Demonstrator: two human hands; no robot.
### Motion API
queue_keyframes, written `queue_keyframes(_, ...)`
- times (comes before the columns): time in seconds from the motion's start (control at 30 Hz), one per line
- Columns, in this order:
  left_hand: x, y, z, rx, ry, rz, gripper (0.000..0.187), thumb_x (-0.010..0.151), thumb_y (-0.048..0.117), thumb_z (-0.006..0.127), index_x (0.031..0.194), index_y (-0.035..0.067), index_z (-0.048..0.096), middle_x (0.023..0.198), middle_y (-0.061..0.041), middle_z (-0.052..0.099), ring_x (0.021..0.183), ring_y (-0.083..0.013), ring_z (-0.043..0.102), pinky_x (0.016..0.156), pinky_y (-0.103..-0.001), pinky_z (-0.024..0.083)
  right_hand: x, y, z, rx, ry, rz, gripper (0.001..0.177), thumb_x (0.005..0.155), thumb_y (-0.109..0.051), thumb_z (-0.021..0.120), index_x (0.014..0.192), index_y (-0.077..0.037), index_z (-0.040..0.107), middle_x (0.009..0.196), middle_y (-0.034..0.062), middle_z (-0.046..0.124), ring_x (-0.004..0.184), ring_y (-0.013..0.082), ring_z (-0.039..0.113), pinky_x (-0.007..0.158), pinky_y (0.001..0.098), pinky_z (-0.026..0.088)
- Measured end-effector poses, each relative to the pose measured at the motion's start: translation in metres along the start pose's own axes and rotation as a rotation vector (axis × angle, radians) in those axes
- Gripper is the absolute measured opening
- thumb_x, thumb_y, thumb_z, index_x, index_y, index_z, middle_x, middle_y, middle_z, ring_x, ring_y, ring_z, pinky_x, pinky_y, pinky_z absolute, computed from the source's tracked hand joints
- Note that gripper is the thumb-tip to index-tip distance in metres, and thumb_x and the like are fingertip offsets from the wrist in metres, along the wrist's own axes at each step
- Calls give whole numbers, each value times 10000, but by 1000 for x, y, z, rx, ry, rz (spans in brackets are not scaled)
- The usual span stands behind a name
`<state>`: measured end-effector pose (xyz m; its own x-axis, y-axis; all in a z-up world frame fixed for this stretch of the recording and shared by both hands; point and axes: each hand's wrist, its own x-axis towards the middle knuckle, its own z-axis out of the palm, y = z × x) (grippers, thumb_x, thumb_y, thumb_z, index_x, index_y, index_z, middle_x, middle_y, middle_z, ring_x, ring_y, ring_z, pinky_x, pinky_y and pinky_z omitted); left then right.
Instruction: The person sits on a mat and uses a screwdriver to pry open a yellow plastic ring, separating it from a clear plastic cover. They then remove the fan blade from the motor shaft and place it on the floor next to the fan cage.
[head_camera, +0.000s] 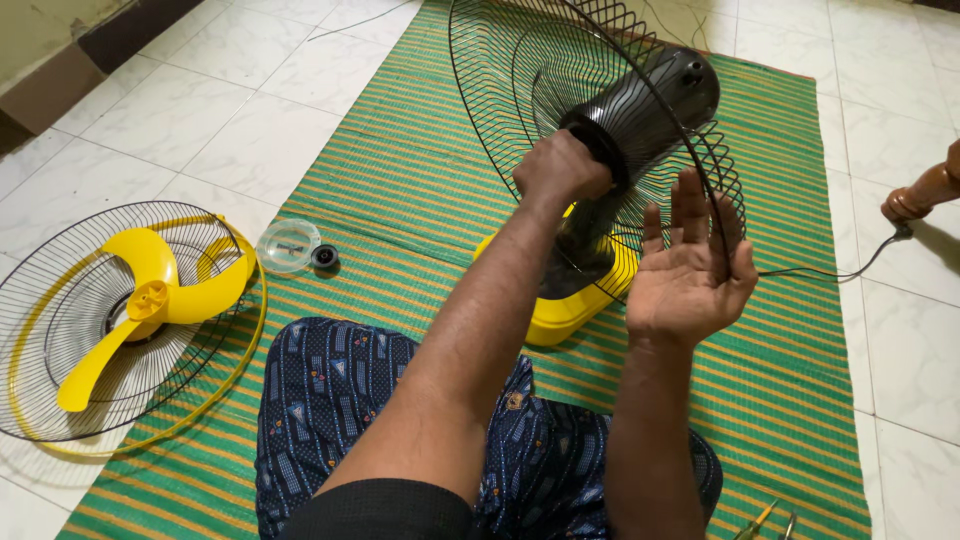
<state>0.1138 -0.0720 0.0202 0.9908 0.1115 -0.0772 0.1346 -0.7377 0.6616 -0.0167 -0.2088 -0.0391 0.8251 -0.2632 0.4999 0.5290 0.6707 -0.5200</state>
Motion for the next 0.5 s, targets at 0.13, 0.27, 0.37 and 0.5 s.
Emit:
queue_keyframes(0.13,9,-4,2,-3,-80,-1,503,606,332,842,1063,129,790,1194,-107,749,1143,-276,714,953,-396,579,0,3,2,-3,13,-7,469,1092,-482,419,1368,-194,665,1555,132,581,1474,251,513,1246,479,392)
queue_keyframes(0.27,29,-16,19,-10,-70,24,423,557,300,889,934,125,806,1009,-105,750,945,-263,722,791,-381,584,-1,1,2,8,8,-1,466,1092,-473,426,1368,-186,667,1553,134,585,1433,244,520,1207,465,407)
queue_keyframes(0.37,49,-32,31,-764,-660,-38,233,667,183,862,799,50,723,650,-93,628,488,-212,555,437,-357,440,0,-7,0,30,54,-1,455,1082,-461,436,1339,-175,679,1526,171,601,1458,278,540,1234,482,422)
queue_keyframes(0.5,74,-41,40,-718,-819,-138,128,721,202,793,750,122,697,527,-22,574,383,-149,520,364,-289,359,4,-7,0,34,48,-5,455,1080,-456,445,1322,-163,694,1512,185,609,1456,287,543,1213,481,430)
